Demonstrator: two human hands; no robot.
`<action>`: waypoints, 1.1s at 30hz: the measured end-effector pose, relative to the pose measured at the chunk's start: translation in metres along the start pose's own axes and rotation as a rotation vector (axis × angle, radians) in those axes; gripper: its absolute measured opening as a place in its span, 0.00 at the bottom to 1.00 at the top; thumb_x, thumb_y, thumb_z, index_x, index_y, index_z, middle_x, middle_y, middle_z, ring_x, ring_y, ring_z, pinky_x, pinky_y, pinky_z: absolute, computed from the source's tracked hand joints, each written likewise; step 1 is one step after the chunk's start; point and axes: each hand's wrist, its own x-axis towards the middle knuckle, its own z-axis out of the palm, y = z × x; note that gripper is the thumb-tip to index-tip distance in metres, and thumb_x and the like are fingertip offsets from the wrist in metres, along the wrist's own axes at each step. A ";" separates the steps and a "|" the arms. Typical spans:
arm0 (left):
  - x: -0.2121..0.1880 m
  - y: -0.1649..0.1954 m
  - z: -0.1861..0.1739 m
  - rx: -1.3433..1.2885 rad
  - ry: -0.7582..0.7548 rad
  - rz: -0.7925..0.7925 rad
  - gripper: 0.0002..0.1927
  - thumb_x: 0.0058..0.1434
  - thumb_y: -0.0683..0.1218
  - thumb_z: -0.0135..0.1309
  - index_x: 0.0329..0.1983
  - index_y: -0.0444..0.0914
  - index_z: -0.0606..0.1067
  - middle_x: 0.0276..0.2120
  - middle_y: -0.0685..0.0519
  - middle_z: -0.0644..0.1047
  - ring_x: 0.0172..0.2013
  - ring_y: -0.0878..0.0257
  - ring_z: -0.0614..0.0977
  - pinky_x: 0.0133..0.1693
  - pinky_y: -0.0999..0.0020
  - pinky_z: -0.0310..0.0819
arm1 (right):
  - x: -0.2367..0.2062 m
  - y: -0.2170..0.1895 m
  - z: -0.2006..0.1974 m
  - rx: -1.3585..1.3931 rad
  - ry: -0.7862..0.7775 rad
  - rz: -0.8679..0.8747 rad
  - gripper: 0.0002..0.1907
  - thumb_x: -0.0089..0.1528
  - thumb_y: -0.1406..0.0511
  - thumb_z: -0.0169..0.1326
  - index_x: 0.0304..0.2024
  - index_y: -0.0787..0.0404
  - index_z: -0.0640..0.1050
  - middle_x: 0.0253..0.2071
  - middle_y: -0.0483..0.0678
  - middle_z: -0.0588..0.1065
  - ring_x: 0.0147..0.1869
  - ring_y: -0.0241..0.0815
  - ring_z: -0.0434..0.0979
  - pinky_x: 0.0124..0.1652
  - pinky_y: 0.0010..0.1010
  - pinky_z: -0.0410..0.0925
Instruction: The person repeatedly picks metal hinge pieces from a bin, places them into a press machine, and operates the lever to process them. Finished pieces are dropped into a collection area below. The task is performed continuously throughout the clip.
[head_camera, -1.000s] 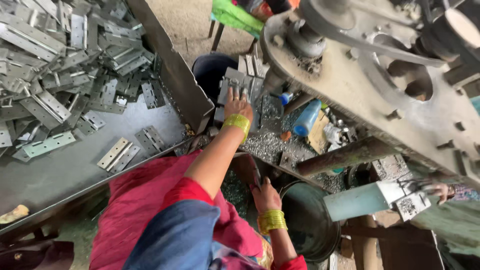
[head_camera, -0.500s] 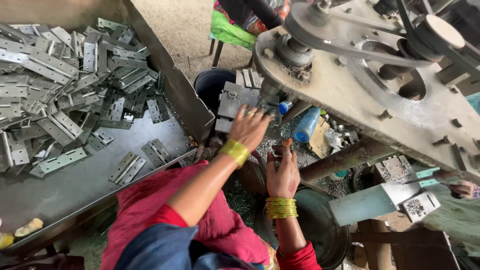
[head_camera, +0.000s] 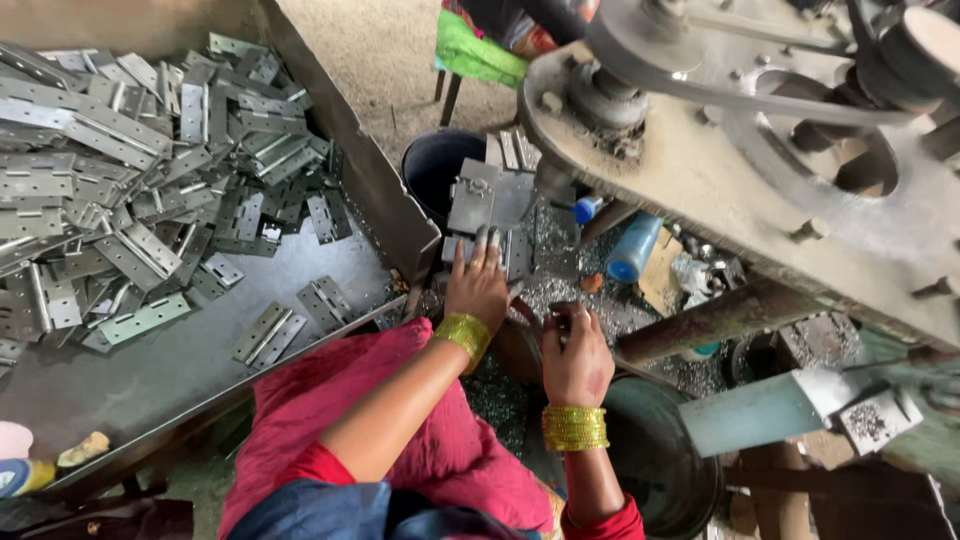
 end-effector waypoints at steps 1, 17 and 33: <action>0.008 0.001 -0.004 0.020 -0.007 0.008 0.25 0.67 0.53 0.39 0.59 0.33 0.74 0.73 0.42 0.57 0.74 0.48 0.51 0.70 0.41 0.30 | 0.001 -0.002 0.000 -0.030 -0.027 0.000 0.10 0.63 0.61 0.55 0.45 0.58 0.79 0.42 0.53 0.78 0.45 0.56 0.79 0.43 0.45 0.70; 0.034 0.002 -0.006 0.183 -0.174 0.017 0.26 0.72 0.52 0.37 0.66 0.32 0.69 0.74 0.40 0.59 0.75 0.48 0.51 0.73 0.46 0.26 | -0.083 0.126 0.114 -0.234 -0.448 0.272 0.26 0.61 0.52 0.53 0.57 0.59 0.71 0.38 0.65 0.79 0.44 0.66 0.80 0.43 0.55 0.71; 0.026 -0.002 -0.008 0.151 0.003 0.024 0.24 0.69 0.49 0.41 0.59 0.29 0.75 0.71 0.36 0.62 0.73 0.45 0.57 0.72 0.48 0.30 | -0.090 0.128 0.125 -0.123 -0.427 0.374 0.26 0.60 0.48 0.53 0.50 0.60 0.76 0.42 0.66 0.78 0.50 0.70 0.77 0.46 0.56 0.69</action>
